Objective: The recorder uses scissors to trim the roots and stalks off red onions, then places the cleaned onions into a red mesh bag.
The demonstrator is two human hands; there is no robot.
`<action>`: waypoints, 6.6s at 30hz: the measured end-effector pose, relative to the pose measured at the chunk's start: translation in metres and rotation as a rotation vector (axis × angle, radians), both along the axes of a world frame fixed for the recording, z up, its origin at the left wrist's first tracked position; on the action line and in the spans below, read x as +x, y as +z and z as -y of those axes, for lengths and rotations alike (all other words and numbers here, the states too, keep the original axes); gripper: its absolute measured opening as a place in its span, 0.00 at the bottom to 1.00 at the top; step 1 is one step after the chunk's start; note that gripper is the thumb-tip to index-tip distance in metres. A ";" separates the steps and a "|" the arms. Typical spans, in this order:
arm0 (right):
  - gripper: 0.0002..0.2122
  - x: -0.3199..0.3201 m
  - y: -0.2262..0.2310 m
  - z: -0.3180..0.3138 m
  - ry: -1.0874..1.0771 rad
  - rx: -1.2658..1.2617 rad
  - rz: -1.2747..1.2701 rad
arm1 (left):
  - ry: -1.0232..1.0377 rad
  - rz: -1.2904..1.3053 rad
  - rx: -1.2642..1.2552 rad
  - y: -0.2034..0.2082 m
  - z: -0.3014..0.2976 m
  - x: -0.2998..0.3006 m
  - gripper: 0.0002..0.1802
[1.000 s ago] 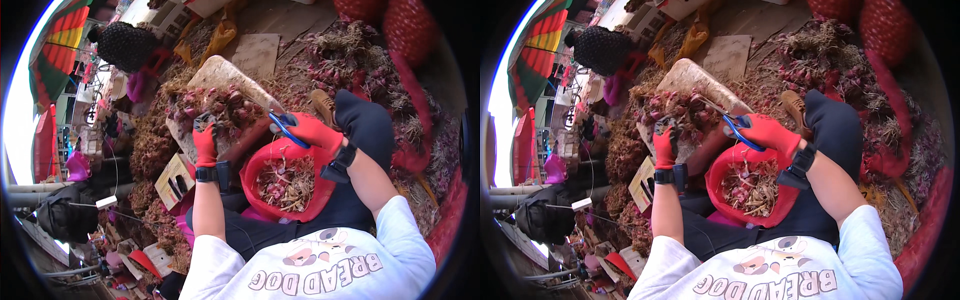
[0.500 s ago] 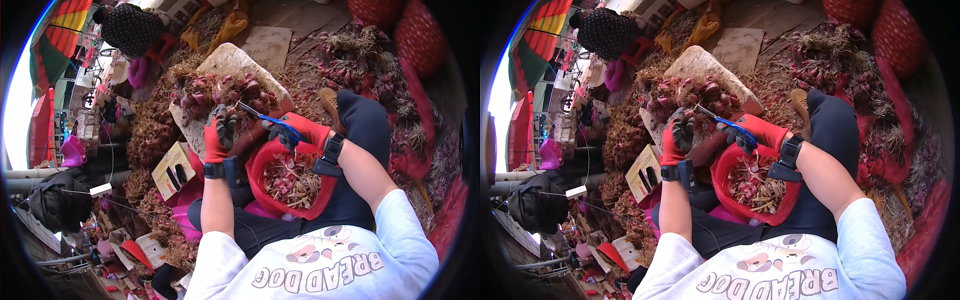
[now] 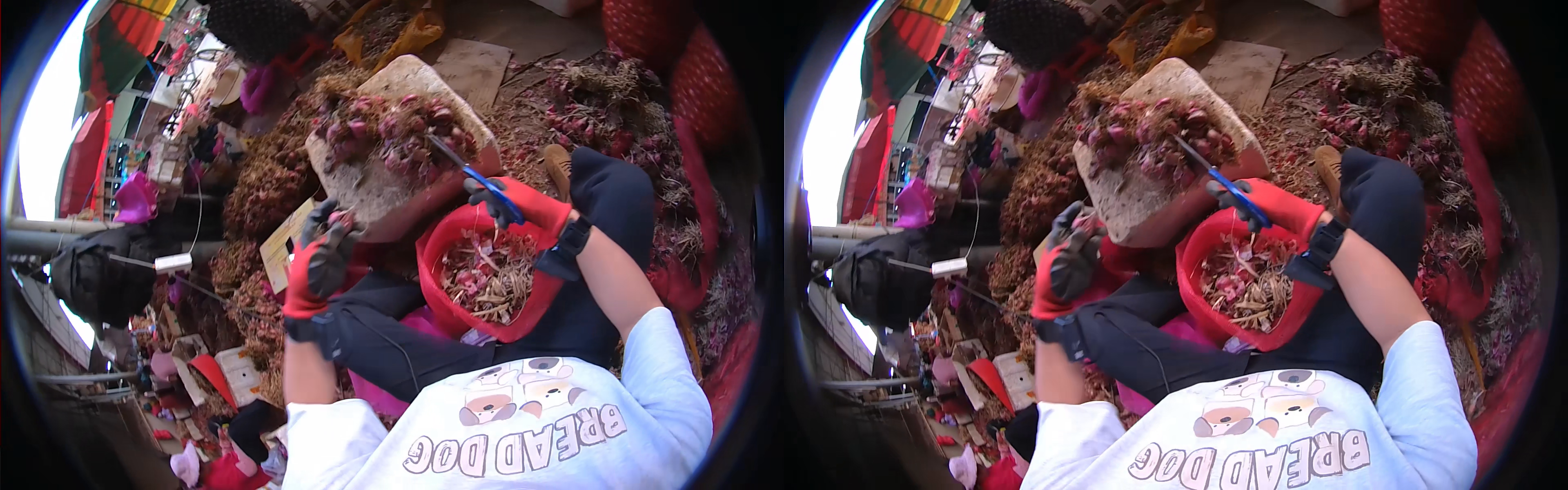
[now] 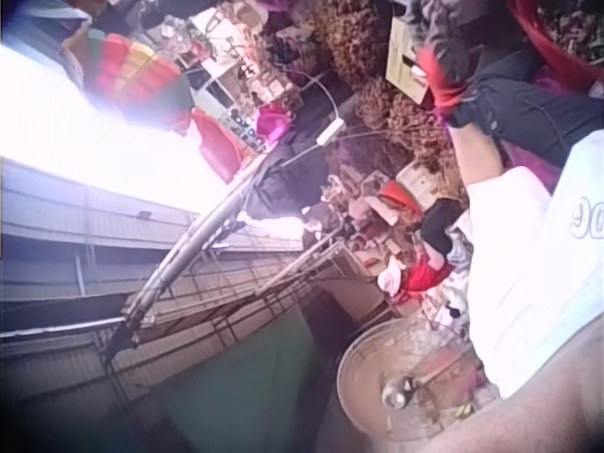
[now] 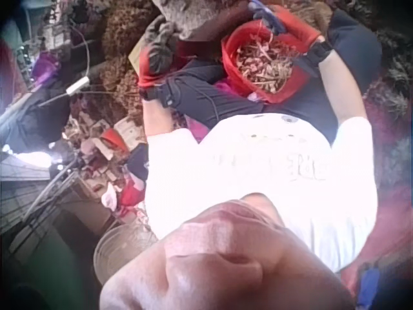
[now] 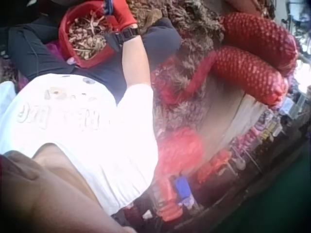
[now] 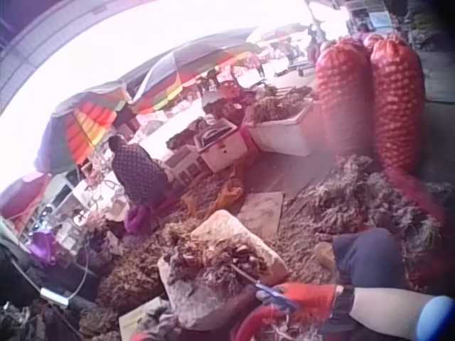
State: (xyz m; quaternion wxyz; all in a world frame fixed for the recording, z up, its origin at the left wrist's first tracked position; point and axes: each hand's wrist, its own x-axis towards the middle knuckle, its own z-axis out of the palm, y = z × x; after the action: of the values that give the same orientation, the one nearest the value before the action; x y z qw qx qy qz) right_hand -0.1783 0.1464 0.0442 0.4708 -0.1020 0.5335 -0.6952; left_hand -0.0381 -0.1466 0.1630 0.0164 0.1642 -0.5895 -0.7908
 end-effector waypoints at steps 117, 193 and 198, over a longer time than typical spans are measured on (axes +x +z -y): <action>0.17 0.143 -0.015 -0.049 0.150 0.704 -0.730 | -0.002 -0.174 0.721 -0.166 -0.129 0.066 0.23; 0.15 0.134 -0.025 -0.035 -0.131 0.089 -0.680 | -0.135 -0.035 0.007 -0.159 -0.152 0.068 0.07; 0.13 0.136 -0.026 -0.032 -0.152 0.050 -0.442 | -0.149 -0.004 0.042 -0.163 -0.154 0.070 0.06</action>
State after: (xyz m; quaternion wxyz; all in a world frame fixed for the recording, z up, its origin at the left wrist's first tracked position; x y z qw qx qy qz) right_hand -0.0426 0.1783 0.0186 0.2911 -0.1995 0.6467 -0.6762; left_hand 0.0315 0.0075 -0.0002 -0.0449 0.1185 -0.5833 -0.8023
